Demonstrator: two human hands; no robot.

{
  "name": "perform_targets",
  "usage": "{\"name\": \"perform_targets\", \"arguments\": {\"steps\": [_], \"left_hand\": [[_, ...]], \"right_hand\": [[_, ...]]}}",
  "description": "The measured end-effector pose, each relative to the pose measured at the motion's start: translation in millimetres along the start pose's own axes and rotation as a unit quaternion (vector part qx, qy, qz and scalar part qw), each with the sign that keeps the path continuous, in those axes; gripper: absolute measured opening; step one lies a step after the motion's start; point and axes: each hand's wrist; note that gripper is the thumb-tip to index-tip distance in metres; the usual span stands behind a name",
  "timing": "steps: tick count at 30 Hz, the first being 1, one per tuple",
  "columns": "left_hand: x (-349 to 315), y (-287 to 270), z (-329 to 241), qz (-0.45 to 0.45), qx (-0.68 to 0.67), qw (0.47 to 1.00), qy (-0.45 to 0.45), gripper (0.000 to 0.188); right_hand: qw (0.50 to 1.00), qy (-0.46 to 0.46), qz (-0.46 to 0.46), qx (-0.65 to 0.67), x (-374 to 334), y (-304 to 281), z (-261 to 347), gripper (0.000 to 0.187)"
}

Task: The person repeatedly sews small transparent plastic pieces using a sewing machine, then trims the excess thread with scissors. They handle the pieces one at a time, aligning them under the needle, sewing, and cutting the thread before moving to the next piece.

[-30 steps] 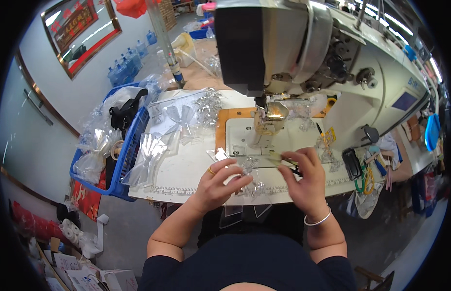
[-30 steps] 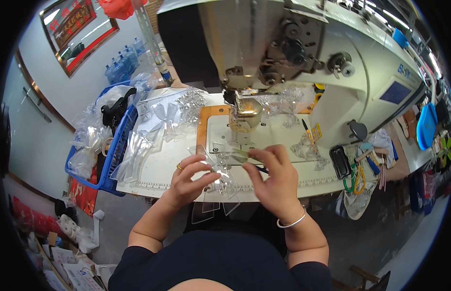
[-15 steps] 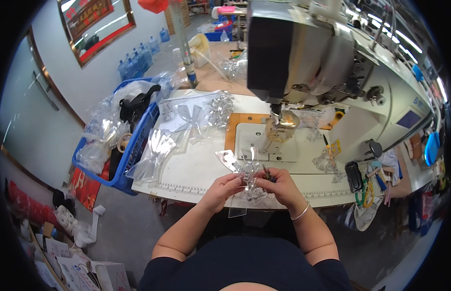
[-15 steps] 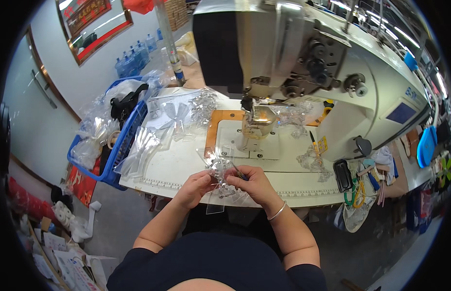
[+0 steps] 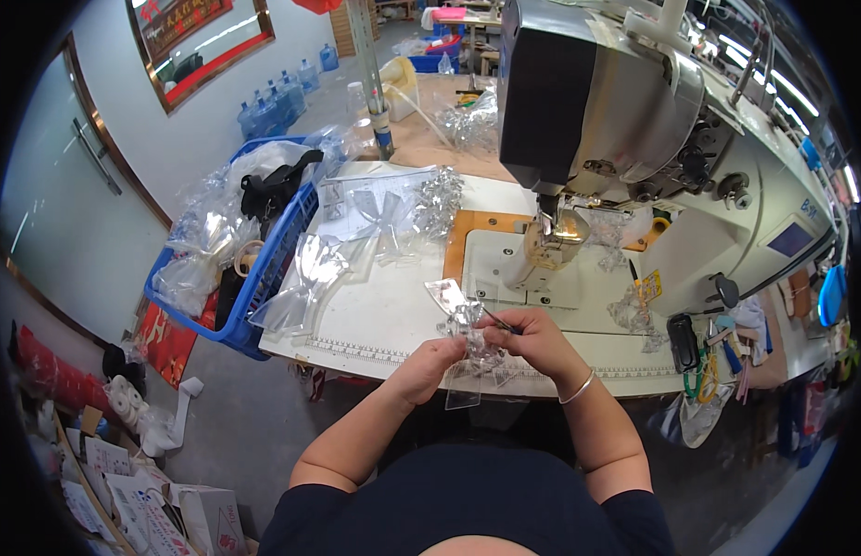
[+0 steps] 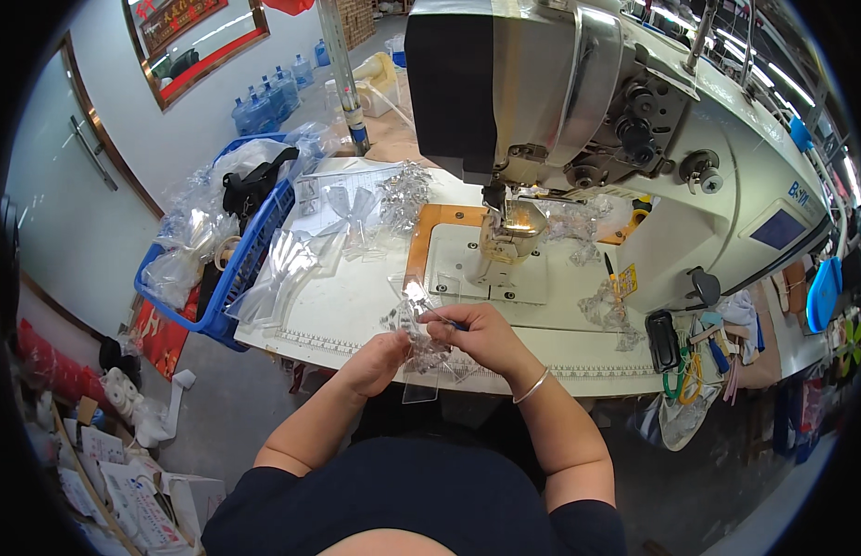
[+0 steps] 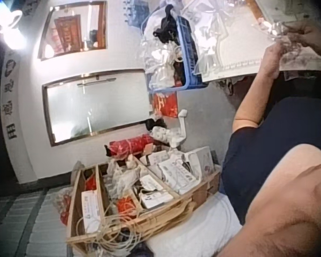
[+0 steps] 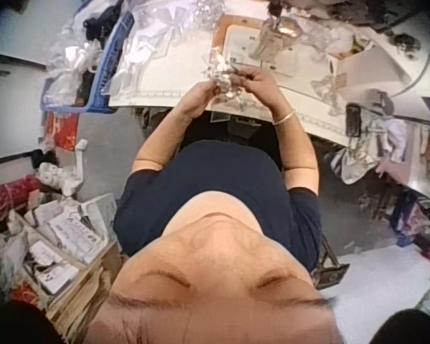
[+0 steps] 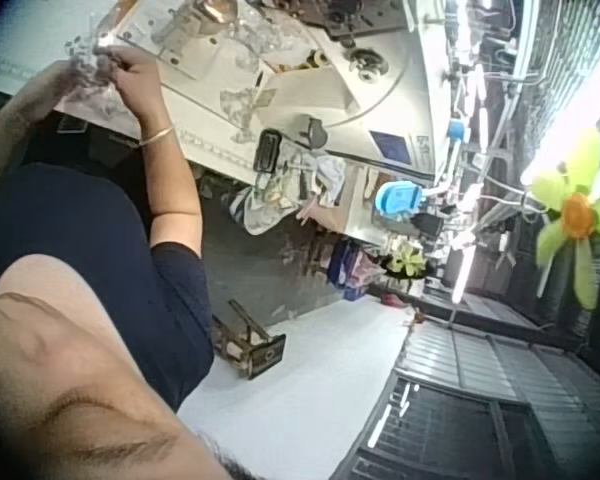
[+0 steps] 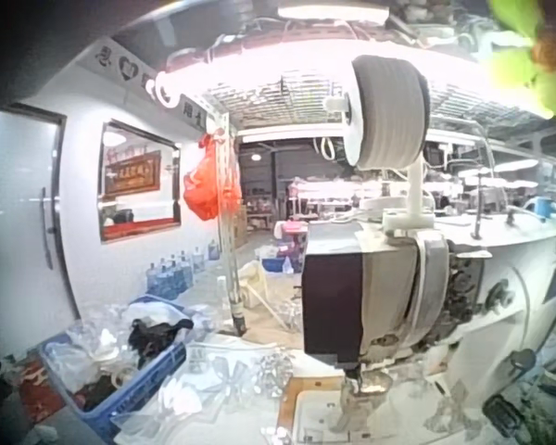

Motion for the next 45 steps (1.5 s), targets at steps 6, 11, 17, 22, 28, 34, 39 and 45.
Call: {"name": "perform_targets", "arguments": {"steps": [6, 11, 17, 22, 28, 34, 39, 45], "left_hand": [[-1, -2, 2, 0.01, 0.063, 0.998, 0.003, 0.042], [1, 20, -19, -0.027, -0.064, 0.986, 0.154, 0.035], [6, 16, -24, -0.096, -0.182, 0.968, 0.145, 0.038], [12, 10, -27, -0.11, -0.185, 0.969, 0.12, 0.044], [10, 10, -37, -0.02, -0.176, 0.972, 0.151, 0.048], [29, -30, -57, -0.008, -0.099, 0.989, 0.109, 0.05], [69, -91, -111, -0.092, 0.07, 0.989, 0.097, 0.049], [111, -100, -190, -0.1, 0.173, 0.977, 0.069, 0.046]], "right_hand": [[1.0, -0.008, -0.02, -0.004, 3, 5, 14, 0.029], [0.999, 0.029, 0.024, 0.038, 8, -1, 5, 0.03], [0.977, 0.062, -0.059, 0.195, 2, -6, -6, 0.028], [0.989, 0.034, -0.087, 0.112, -1, -2, -15, 0.024], [0.981, 0.033, -0.095, 0.165, 0, -3, -25, 0.023], [0.982, 0.047, -0.128, 0.129, -12, -3, -32, 0.023], [0.964, 0.044, -0.248, -0.08, -50, -27, -55, 0.023], [0.808, -0.058, -0.365, -0.459, -98, -59, -88, 0.024]]}}
Point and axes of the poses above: each hand's wrist, its own x-axis towards the middle knuckle, its own y-axis out of the palm, z = x × y, and after that the axes turned 5 degrees about -y, right-handed
